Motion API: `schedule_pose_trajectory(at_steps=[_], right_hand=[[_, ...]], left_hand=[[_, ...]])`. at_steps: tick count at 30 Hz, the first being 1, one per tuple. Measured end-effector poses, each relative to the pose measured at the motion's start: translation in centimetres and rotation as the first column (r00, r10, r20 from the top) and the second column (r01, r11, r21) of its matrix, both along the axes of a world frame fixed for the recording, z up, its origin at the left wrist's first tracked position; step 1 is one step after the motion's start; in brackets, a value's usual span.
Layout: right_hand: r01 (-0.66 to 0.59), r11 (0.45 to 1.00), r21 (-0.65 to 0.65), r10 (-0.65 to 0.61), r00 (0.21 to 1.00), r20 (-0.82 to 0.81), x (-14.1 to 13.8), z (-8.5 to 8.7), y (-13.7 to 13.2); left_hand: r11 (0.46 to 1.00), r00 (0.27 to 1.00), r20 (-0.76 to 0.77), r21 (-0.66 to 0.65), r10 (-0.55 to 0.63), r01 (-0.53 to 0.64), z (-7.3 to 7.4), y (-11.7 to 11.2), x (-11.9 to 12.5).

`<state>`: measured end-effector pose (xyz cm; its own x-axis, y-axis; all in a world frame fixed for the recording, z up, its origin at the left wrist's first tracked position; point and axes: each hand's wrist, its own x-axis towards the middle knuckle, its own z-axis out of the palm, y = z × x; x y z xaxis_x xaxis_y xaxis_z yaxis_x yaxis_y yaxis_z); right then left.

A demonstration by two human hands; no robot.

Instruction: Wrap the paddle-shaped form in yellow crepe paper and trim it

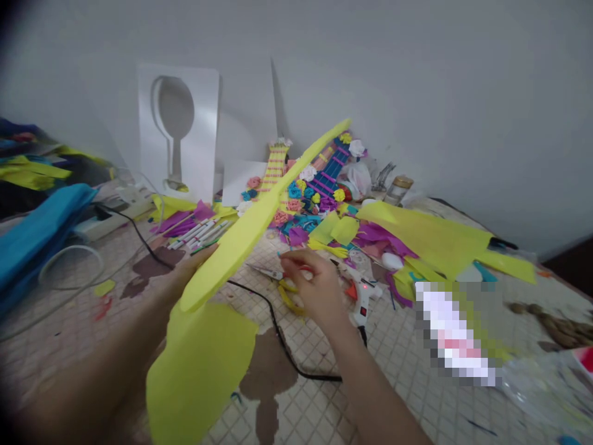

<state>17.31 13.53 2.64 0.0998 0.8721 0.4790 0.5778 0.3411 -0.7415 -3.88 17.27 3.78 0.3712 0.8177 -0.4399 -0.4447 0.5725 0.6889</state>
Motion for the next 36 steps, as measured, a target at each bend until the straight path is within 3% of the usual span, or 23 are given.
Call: schedule_pose_trajectory(at_steps=[2,5,16,26,31,36], right_hand=[[-0.233,0.97,0.063,0.242,0.946,-0.215,-1.5,0.7,-1.1],[-0.365,0.92,0.144,0.391,0.836,-0.385,-2.9,0.9,-2.2],[-0.413,0.908,0.066,0.355,0.677,-0.644,-4.2,0.0,-2.8],[-0.434,0.901,-0.007,0.297,0.63,-0.717,-4.6,-0.1,-3.1],[-0.563,0.826,-0.02,0.335,0.52,-0.786,-4.6,0.0,-3.4],[-0.544,0.839,0.003,0.333,0.509,-0.794,-4.6,0.3,-3.6]], left_hand=[[0.999,0.998,-0.048,-0.002,0.043,-0.044,-0.5,0.2,0.1],[0.998,0.999,-0.046,0.055,0.022,-0.02,-1.2,0.5,0.2],[0.998,0.992,-0.115,0.002,-0.055,0.056,-1.8,0.2,0.8],[0.993,0.984,-0.14,-0.044,-0.114,0.109,-1.4,0.0,1.0],[0.999,0.974,-0.221,-0.006,-0.046,0.046,-0.9,0.0,0.9],[1.0,0.975,-0.22,0.009,0.013,-0.011,-1.5,0.5,0.4]])
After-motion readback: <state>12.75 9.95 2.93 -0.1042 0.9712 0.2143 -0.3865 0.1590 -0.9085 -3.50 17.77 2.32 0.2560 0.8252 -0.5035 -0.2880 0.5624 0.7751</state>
